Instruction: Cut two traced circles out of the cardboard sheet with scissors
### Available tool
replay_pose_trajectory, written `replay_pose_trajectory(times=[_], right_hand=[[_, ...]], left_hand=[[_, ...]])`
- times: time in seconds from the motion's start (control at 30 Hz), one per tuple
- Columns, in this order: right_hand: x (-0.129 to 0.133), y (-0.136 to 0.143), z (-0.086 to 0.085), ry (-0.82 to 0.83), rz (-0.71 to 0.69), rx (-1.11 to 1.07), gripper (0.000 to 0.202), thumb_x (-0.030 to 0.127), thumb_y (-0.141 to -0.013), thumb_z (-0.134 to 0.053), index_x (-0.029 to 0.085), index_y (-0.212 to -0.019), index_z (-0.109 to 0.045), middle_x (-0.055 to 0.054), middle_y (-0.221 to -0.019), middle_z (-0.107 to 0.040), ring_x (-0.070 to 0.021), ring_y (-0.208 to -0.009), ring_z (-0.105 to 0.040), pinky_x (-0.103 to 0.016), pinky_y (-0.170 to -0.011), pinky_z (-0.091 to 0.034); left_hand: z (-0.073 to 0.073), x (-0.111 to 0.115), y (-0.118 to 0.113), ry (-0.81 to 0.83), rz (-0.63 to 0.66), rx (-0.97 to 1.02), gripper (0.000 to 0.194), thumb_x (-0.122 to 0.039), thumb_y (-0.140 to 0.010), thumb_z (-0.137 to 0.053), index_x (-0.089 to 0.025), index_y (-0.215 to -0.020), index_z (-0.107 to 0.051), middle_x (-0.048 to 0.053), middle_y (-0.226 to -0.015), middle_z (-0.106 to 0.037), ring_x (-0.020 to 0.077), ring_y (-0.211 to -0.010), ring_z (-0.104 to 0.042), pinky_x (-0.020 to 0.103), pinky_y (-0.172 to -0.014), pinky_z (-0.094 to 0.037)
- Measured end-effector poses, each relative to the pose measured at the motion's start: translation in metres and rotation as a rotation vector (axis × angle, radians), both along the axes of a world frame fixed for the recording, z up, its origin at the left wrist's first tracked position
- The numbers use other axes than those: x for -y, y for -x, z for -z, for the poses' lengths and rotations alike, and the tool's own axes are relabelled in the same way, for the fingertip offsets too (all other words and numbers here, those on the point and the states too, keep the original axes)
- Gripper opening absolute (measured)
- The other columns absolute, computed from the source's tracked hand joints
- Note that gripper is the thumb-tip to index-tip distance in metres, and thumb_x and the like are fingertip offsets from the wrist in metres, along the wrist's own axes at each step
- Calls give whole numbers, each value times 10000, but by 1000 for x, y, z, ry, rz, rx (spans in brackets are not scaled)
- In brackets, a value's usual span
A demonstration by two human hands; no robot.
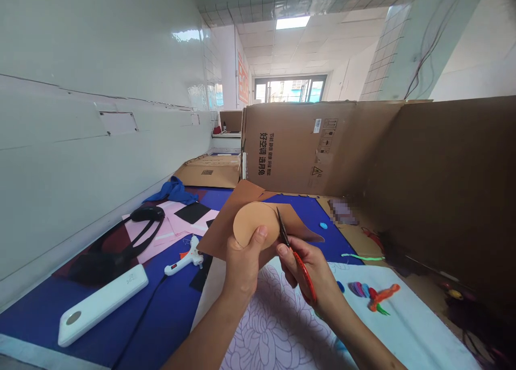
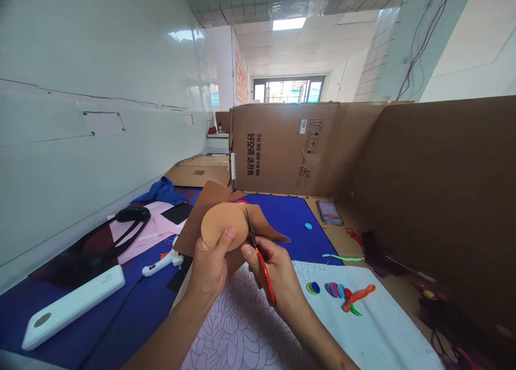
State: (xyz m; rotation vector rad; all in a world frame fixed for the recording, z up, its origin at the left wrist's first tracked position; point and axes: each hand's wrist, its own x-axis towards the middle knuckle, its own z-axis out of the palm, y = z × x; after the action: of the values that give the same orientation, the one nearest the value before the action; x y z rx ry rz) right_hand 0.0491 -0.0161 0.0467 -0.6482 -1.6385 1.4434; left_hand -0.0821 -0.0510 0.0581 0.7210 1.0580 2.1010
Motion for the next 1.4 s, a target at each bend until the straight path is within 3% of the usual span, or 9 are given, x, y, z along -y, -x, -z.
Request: replay_pose_trajectory(times=[0.77, 1.13, 1.4], right_hand=[[-1, -2, -6, -21, -12, 38, 531, 699, -917, -700, 193, -800, -593, 59, -625, -460, -82, -461, -387, -205, -410, -322], [-1, -2, -8, -10, -14, 19, 463, 587, -889, -771, 202, -744, -559, 59, -626, -475, -87, -474, -410, -202, -424, -351], [0, 0, -10, 12, -11, 29, 435, 597, -891, -765, 191, -836, -618, 76, -597, -431, -89, -467, -355, -209, -418, -312]], left_hand=[[4, -4, 18, -9, 68, -103, 520, -439, -738, -943, -141, -1147, -826, 147, -1115, -841, 310, -1029, -790, 411, -953, -613], [-2, 0, 14, -11, 74, -85, 481, -419, -741, -944, -163, -1134, -834, 126, -1104, -845, 289, -1014, -791, 391, -937, -617], [-4, 0, 13, -39, 88, -78, 443, -387, -765, -928, -163, -1135, -832, 122, -1119, -842, 272, -1010, -788, 373, -923, -620]])
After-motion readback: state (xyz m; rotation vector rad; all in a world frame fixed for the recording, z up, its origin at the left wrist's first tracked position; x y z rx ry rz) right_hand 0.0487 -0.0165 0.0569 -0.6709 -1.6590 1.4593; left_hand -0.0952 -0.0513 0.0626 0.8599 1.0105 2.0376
